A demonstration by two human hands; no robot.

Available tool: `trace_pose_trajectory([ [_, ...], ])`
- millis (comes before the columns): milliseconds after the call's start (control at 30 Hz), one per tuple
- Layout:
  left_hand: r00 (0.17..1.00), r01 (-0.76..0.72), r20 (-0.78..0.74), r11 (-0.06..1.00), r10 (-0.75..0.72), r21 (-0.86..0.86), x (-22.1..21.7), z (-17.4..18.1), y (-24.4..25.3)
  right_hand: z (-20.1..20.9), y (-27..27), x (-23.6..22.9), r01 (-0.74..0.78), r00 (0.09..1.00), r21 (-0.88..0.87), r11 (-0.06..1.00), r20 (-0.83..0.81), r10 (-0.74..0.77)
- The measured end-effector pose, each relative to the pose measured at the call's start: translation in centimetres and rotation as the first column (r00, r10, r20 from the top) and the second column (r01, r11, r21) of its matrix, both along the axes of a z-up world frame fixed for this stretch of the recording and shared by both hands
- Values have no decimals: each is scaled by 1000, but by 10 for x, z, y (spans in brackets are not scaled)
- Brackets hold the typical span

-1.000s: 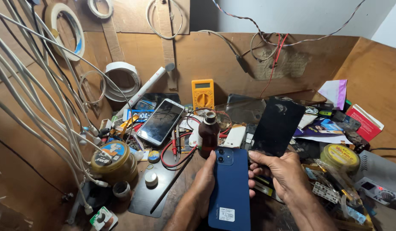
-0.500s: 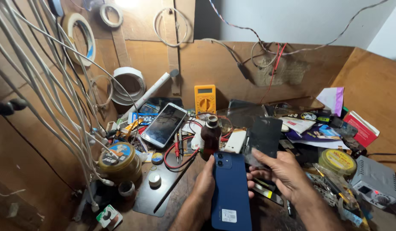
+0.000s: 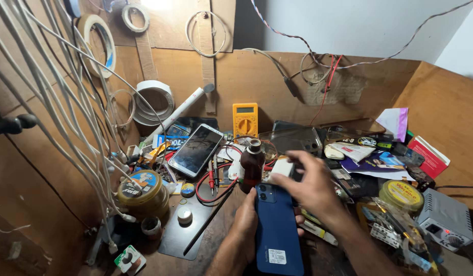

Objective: The person handles several smartphones on a cluttered workbench, picking up a blue phone and a white phone to turn them over and inspect their screens and backs. The person also uses a small metal tool to interact with the white phone's edge.

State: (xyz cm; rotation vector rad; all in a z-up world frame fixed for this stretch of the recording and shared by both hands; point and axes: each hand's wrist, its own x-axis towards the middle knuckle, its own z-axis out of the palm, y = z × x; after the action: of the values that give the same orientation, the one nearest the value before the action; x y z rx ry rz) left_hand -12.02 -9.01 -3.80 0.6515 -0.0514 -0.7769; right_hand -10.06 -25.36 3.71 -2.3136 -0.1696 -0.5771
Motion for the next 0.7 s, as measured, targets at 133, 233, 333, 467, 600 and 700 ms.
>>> trace_pose_trajectory([
  [133, 1000, -28, 10, 999, 29, -32, 4, -14, -2, -1, 27, 29, -185, 977, 113, 976, -83, 195],
  [233, 996, -84, 34, 996, 83, 13, 11, -24, -3, -4, 39, 42, -268, 938, 237, 934, -156, 309],
  [333, 975, -213, -40, 969, 220, 123, 15, -30, -6, -14, 49, 42, -304, 911, 337, 891, -172, 375],
  [467, 991, -127, -28, 991, 128, 42, 11, -19, -4, -6, 45, 37, -244, 942, 437, 866, -106, 318],
  [600, 987, -106, -131, 987, 90, -124, 2, 2, 4, 37, 14, 35, -414, 906, 429, 802, 114, 407],
  [700, 977, -90, -206, 979, 51, -183, 3, 13, 7, 63, -24, 19, -227, 948, -113, 967, 203, 246],
])
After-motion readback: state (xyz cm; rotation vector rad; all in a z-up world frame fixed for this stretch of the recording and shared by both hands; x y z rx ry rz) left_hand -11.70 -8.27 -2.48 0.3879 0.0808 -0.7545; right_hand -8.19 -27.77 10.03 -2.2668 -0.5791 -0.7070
